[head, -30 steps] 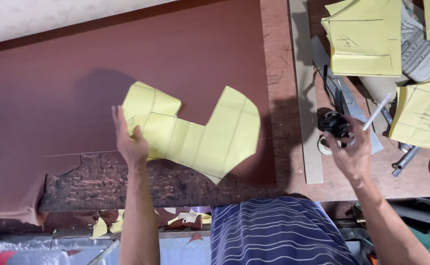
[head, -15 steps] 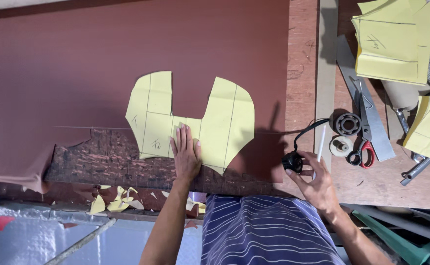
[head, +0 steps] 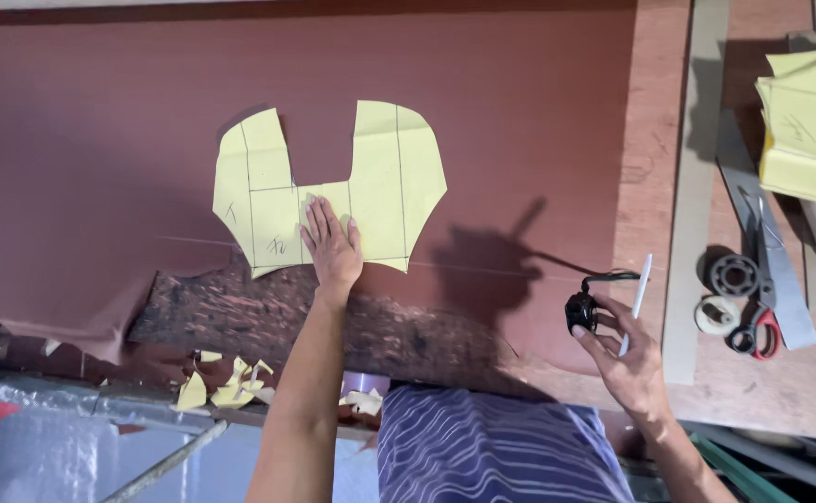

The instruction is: The person uses a metal ruler and a white marker to draw straight lines on a large sheet of brown material. They position yellow paper templates on the material to guide the layout and mark measurements along the ruler's edge.

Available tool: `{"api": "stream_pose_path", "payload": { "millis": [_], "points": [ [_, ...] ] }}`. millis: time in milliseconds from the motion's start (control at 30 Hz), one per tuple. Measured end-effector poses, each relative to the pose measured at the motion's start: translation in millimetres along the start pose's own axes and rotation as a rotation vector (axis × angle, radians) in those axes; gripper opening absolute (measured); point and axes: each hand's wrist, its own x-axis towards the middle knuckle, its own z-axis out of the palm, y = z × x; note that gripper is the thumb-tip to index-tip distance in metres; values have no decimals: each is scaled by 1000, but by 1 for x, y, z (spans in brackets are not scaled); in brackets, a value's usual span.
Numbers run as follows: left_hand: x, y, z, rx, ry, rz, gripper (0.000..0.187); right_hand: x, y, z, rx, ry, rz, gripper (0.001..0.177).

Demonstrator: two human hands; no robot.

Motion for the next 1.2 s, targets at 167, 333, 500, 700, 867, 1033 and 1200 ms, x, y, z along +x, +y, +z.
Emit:
{"api": "stream_pose_path", "payload": {
  "millis": [167, 333, 500, 700, 867, 1033, 1200],
  "points": [
    [45, -21, -33, 44, -117, -172, 75, 2, -27, 68, 43, -17, 13, 50],
    [0, 44, -96, -716, -100, 98, 69, 7, -36, 141, -25, -134, 139, 39],
    [-73, 66, -140, -1164, -456, 230, 55, 11, -58, 219, 119, -265, -68, 41],
    [-83, 22, -158, -1351, -494, -116, 61, 28, -63, 286, 282, -168, 132, 31],
    [-88, -15, -163, -876, -364, 98, 44, 27, -66, 302, -184, -152, 146, 29],
    [-91, -29, -145, -934, -435, 132, 36, 23, -70, 306, -180, -222, -39, 28],
    [-79, -25, -141, -1245, -734, -123, 41, 21, -77, 288, -200, -298, 13, 37]
  ]
}}
